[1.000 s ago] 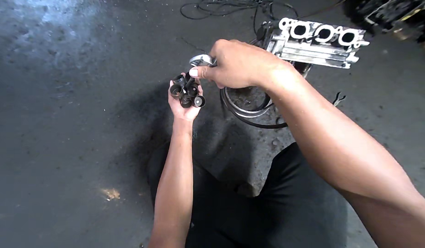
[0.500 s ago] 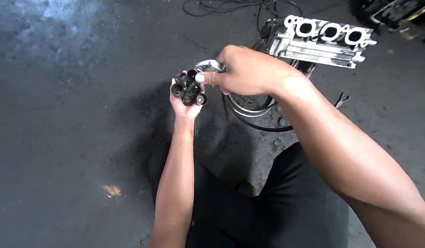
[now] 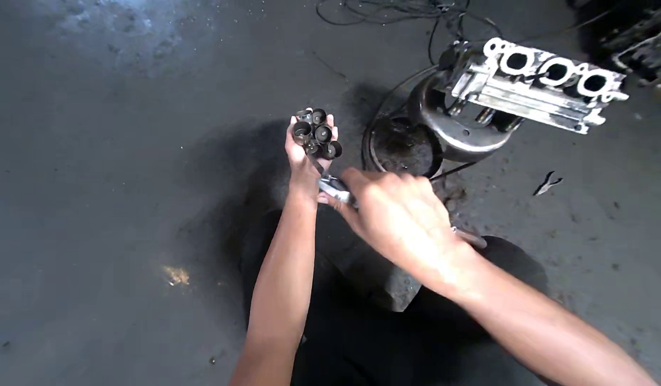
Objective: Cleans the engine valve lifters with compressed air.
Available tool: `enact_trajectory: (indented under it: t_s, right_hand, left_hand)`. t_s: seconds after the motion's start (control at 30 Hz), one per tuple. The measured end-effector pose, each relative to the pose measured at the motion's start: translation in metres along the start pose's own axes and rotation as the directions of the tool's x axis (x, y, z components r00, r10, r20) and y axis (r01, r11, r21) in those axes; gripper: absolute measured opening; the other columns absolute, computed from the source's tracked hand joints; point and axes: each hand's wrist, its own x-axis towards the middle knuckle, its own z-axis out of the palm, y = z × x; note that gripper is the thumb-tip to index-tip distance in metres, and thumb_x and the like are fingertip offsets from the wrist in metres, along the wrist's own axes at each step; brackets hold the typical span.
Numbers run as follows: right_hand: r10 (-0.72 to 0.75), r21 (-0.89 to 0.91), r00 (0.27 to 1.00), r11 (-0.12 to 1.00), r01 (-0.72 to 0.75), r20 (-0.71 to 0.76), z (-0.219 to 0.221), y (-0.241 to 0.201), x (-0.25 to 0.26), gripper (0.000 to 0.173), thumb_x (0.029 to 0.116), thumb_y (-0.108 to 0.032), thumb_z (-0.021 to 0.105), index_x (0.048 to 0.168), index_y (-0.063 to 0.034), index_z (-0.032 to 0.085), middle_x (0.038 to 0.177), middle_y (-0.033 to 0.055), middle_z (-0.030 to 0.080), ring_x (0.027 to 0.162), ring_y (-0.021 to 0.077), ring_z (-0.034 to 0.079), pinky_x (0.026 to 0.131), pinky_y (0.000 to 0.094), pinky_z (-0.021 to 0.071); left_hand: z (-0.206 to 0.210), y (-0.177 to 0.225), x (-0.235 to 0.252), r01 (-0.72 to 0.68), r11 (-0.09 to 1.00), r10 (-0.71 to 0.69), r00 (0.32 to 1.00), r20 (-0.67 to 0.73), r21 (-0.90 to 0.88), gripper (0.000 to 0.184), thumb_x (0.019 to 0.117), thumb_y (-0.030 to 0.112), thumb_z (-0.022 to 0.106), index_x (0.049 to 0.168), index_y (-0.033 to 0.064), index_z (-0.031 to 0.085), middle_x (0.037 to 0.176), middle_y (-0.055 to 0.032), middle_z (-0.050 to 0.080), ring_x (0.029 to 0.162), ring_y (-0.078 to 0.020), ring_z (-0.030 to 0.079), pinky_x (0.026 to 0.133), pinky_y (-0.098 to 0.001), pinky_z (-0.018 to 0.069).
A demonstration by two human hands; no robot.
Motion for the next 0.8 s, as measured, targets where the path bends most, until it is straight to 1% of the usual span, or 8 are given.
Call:
enact_trajectory:
  t_s: [0.07, 0.17, 0.37, 0.43, 0.5, 0.57, 0.67, 0.8]
  right_hand:
    - [-0.02, -0.047, 1.0, 0.999, 0.02, -0.006, 0.01, -0.009, -0.001, 0.039, 0.0961, -0.047, 0.066, 0.09, -0.0085, 0.069, 0.067, 0.0084, 0.063, 0.055, 0.0275, 0.064, 0.045, 0.0416, 0.0471]
    - [-0.041, -0.09, 0.999, 0.995, 0.038, -0.028, 0.016, -0.013, 0.001, 0.035, 0.0954, -0.044, 0.066, 0.09, -0.0089, 0.068, 0.068, 0.0076, 0.062, 0.052, 0.0255, 0.062, 0.043, 0.0388, 0.0446]
    - [-0.015, -0.09, 1.0, 0.996, 0.014, -0.015, 0.012, -0.01, 0.005, 0.038, 0.0965, -0.047, 0.064, 0.093, -0.0093, 0.068, 0.068, 0.0075, 0.063, 0.054, 0.0264, 0.063, 0.044, 0.0399, 0.0458]
    - [0.004, -0.091, 1.0, 0.996, -0.004, -0.003, 0.012, -0.009, 0.008, 0.04, 0.0971, -0.05, 0.063, 0.096, -0.0096, 0.068, 0.07, 0.0078, 0.064, 0.055, 0.0273, 0.064, 0.045, 0.0409, 0.0464]
    - [0.012, -0.08, 1.0, 0.997, -0.01, 0.015, 0.012, -0.007, 0.01, 0.042, 0.0983, -0.051, 0.061, 0.1, -0.0099, 0.07, 0.072, 0.0086, 0.066, 0.058, 0.0285, 0.066, 0.047, 0.0426, 0.048]
    - [0.011, -0.073, 1.0, 0.997, -0.009, 0.027, 0.015, -0.006, 0.011, 0.042, 0.0988, -0.051, 0.06, 0.101, -0.0102, 0.07, 0.073, 0.0084, 0.066, 0.059, 0.0289, 0.066, 0.047, 0.0432, 0.0482]
    - [0.006, -0.057, 0.999, 0.998, -0.004, 0.033, 0.017, -0.007, 0.011, 0.039, 0.0985, -0.047, 0.062, 0.104, -0.0097, 0.071, 0.076, 0.0092, 0.068, 0.06, 0.0295, 0.067, 0.048, 0.0438, 0.0484]
    - [0.001, -0.068, 1.0, 0.998, 0.0, 0.009, 0.02, -0.006, 0.012, 0.039, 0.0987, -0.048, 0.061, 0.1, -0.0099, 0.07, 0.074, 0.0089, 0.067, 0.058, 0.0291, 0.066, 0.047, 0.043, 0.0473]
  left_hand:
    - [-0.007, 0.002, 0.003, 0.043, 0.999, -0.043, 0.999, -0.008, -0.025, 0.054, 0.1022, 0.061, 0.032, 0.12, 0.0161, 0.056, 0.112, -0.0119, 0.066, 0.097, -0.0261, 0.069, 0.078, -0.0387, 0.06]
    - [-0.007, 0.001, 0.002, 0.039, 0.999, -0.04, 0.999, -0.028, -0.037, 0.05, 0.1025, 0.058, 0.038, 0.12, 0.0163, 0.058, 0.112, -0.0121, 0.068, 0.1, -0.0271, 0.07, 0.082, -0.0414, 0.06]
    - [-0.01, -0.002, 0.004, 0.02, 0.999, -0.018, 0.998, 0.064, -0.027, 0.051, 0.1033, 0.057, 0.035, 0.119, 0.0141, 0.058, 0.111, -0.0127, 0.067, 0.098, -0.027, 0.069, 0.081, -0.0413, 0.0593]
    - [-0.009, -0.002, 0.005, 0.023, 1.0, -0.023, 0.998, 0.062, 0.001, 0.054, 0.1029, 0.058, 0.033, 0.118, 0.0128, 0.058, 0.109, -0.0127, 0.067, 0.095, -0.0269, 0.069, 0.078, -0.0408, 0.0593]
    - [-0.008, 0.0, 0.004, 0.038, 0.999, -0.038, 0.997, 0.062, 0.008, 0.057, 0.1028, 0.06, 0.033, 0.117, 0.0108, 0.058, 0.109, -0.0141, 0.067, 0.095, -0.028, 0.069, 0.079, -0.0417, 0.0594]
    - [-0.009, 0.001, 0.003, 0.04, 0.999, -0.04, 0.998, 0.05, -0.012, 0.051, 0.1029, 0.058, 0.036, 0.117, 0.0141, 0.058, 0.11, -0.013, 0.069, 0.097, -0.0276, 0.071, 0.08, -0.0415, 0.06]
    - [-0.011, 0.002, 0.004, 0.045, 0.998, -0.043, 0.996, 0.085, -0.031, 0.049, 0.1027, 0.056, 0.035, 0.117, 0.0158, 0.058, 0.111, -0.0121, 0.068, 0.098, -0.0277, 0.07, 0.081, -0.0425, 0.0593]
    - [-0.009, 0.002, 0.003, 0.041, 0.999, -0.039, 0.996, 0.075, -0.032, 0.05, 0.1026, 0.056, 0.038, 0.117, 0.0136, 0.059, 0.111, -0.0134, 0.068, 0.099, -0.0285, 0.07, 0.082, -0.0428, 0.0595]
